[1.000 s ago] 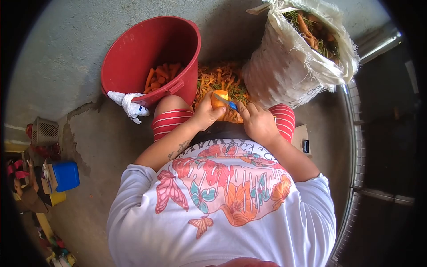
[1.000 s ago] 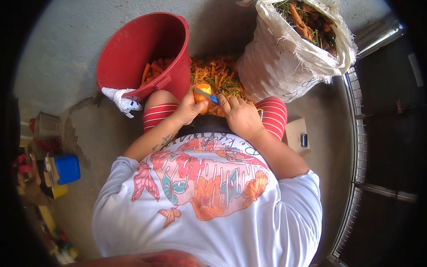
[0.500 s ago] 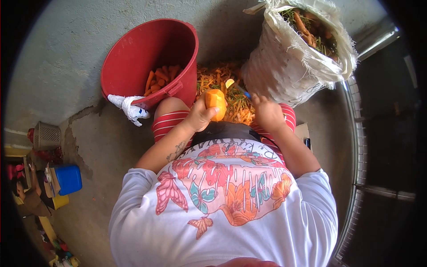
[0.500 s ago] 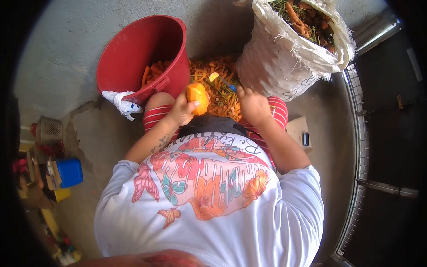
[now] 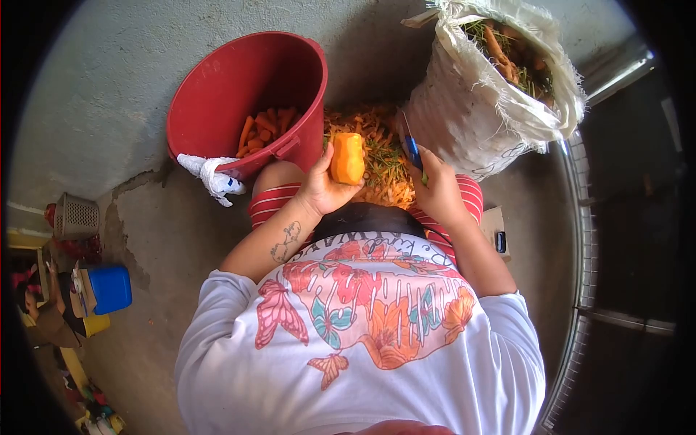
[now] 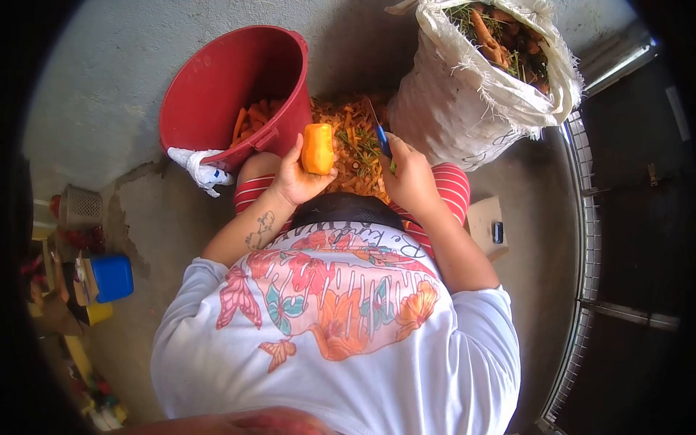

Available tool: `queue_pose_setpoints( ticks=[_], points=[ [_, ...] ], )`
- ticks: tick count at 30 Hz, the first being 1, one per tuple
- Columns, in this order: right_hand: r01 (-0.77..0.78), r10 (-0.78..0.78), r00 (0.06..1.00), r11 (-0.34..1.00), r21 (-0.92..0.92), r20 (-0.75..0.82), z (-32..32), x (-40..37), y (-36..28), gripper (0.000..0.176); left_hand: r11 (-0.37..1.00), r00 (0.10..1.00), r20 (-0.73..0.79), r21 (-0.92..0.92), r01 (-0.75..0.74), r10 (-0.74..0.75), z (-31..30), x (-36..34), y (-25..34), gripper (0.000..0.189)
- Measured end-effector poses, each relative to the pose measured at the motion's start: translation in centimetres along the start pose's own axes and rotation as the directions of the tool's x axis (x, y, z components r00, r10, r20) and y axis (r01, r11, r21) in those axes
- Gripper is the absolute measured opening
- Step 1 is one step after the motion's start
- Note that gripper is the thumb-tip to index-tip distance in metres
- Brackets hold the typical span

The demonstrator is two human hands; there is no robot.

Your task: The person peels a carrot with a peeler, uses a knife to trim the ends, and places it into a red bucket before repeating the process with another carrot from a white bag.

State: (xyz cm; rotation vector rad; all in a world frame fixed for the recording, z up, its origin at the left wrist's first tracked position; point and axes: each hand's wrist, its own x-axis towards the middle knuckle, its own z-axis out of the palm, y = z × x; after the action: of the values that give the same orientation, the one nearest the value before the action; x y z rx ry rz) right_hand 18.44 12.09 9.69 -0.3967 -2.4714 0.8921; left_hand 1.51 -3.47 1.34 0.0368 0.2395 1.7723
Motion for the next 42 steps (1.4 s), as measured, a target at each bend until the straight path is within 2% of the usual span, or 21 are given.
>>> queue_pose_setpoints(
  ticks=[4, 7, 11, 14, 17, 20, 21, 23, 26, 27, 29, 30, 31, 32, 33, 34, 35, 36, 37, 40, 42],
  points=[
    [-0.097, 0.071, 0.990, 0.969, 0.226, 0.122, 0.3, 0.4, -1.3, 0.029, 0.999, 0.991, 0.125, 0.038, 0.038, -0.043, 1.6, -0.2, 0.0, 0.043],
    [-0.193, 0.154, 0.977, 0.928, 0.318, 0.145, 1.3, 0.7, -1.4, 0.031, 0.989, 0.994, -0.060, 0.121, -0.080, 0.088, 4.0, 0.0, -0.8, 0.043],
    [-0.193, 0.166, 0.981, 0.899, 0.392, 0.103, 2.7, 1.6, -1.3, 0.039, 0.987, 0.987, 0.010, 0.001, -0.159, 0.159, 6.1, 0.7, -0.8, 0.043],
    [-0.288, 0.235, 0.957, 0.851, 0.439, 0.172, 2.6, 2.7, -1.4, 0.042, 0.970, 0.963, 0.120, -0.014, -0.243, 0.243, 2.7, 2.5, -0.4, 0.040],
    [0.000, -0.037, 0.994, 0.939, 0.344, 0.100, 1.9, 3.8, -1.1, 0.038, 0.963, 0.959, -0.089, 0.040, -0.268, 0.270, 4.9, 2.3, -0.9, 0.039],
    [0.153, -0.178, 0.983, 0.930, 0.335, 0.046, 1.5, 4.1, -1.2, 0.033, 0.992, 0.992, -0.100, 0.092, 0.085, -0.076, 5.8, 0.9, 0.4, 0.042],
    [0.169, -0.204, 0.975, 0.935, 0.313, 0.083, 1.6, 4.0, -0.8, 0.033, 0.969, 0.970, 0.006, -0.025, 0.244, -0.244, 4.8, 0.9, 0.7, 0.042],
    [0.208, -0.255, 0.955, 0.940, 0.271, 0.153, 2.6, 3.6, 1.1, 0.033, 0.806, 0.818, 0.265, -0.187, 0.562, -0.510, 1.7, 1.3, 1.1, 0.044],
    [0.164, -0.199, 0.974, 0.948, 0.274, 0.105, 3.9, 2.9, 1.3, 0.027, 0.929, 0.929, -0.070, -0.108, 0.355, -0.363, 0.6, 0.7, 1.2, 0.044],
    [0.083, -0.107, 0.991, 0.958, 0.273, 0.075, 3.8, 2.9, 1.3, 0.027, 0.960, 0.949, -0.142, -0.031, 0.280, -0.281, 0.7, 0.4, 1.1, 0.044],
    [-0.091, 0.088, 0.996, 0.955, 0.281, 0.023, 3.5, 2.6, 1.2, 0.027, 0.975, 0.988, -0.128, 0.189, 0.115, -0.091, 1.0, 0.0, 0.7, 0.045],
    [-0.101, 0.094, 0.995, 0.974, 0.203, 0.040, 3.0, 2.3, 1.2, 0.027, 0.955, 0.995, -0.105, 0.294, 0.027, 0.004, 1.1, -0.1, 0.6, 0.046],
    [-0.104, 0.098, 0.994, 0.987, 0.123, 0.055, 2.3, 2.2, 1.3, 0.027, 0.949, 0.995, -0.092, 0.309, 0.057, -0.030, 0.9, 0.1, 1.1, 0.045],
    [-0.106, 0.103, 0.992, 0.993, 0.042, 0.071, 2.0, 2.0, 1.3, 0.028, 0.929, 0.986, -0.164, 0.367, 0.047, 0.015, 1.0, 0.2, 0.9, 0.047],
    [0.026, -0.028, 0.999, 0.999, 0.037, 0.034, 2.0, 1.9, 0.9, 0.029, 0.905, 0.970, -0.233, 0.423, 0.042, 0.064, 1.3, 0.5, 0.6, 0.050],
    [0.046, -0.044, 0.998, 0.998, -0.033, 0.049, 1.9, 1.6, 0.4, 0.028, 0.879, 0.948, -0.297, 0.476, 0.042, 0.115, 1.5, 0.7, 0.2, 0.053],
    [0.063, -0.056, 0.996, 0.993, -0.103, 0.067, 1.9, 1.1, -0.2, 0.028, 0.678, 0.939, -0.158, 0.728, -0.099, 0.306, 1.0, 1.0, -0.1, 0.055],
    [0.080, -0.065, 0.994, 0.982, -0.171, 0.086, 1.9, 0.7, -0.9, 0.028, 0.395, 0.898, 0.030, 0.891, -0.223, 0.440, 0.5, 1.3, -0.5, 0.058],
    [0.130, -0.095, 0.987, 0.946, -0.296, 0.128, 2.2, 0.4, -0.8, 0.028, 0.060, 0.830, 0.245, 0.947, -0.316, 0.501, 0.1, 1.5, -0.7, 0.060],
    [0.207, -0.140, 0.973, 0.879, -0.431, 0.182, 3.2, -0.1, -0.3, 0.028, -0.130, 0.742, 0.386, 0.916, -0.380, 0.548, -0.1, 1.4, -0.9, 0.067],
    [0.198, -0.129, 0.976, 0.857, -0.475, 0.173, 3.4, -0.3, -0.3, 0.027, -0.372, 0.733, 0.368, 0.913, -0.168, 0.572, -1.2, 1.3, -0.5, 0.067]
  ],
)
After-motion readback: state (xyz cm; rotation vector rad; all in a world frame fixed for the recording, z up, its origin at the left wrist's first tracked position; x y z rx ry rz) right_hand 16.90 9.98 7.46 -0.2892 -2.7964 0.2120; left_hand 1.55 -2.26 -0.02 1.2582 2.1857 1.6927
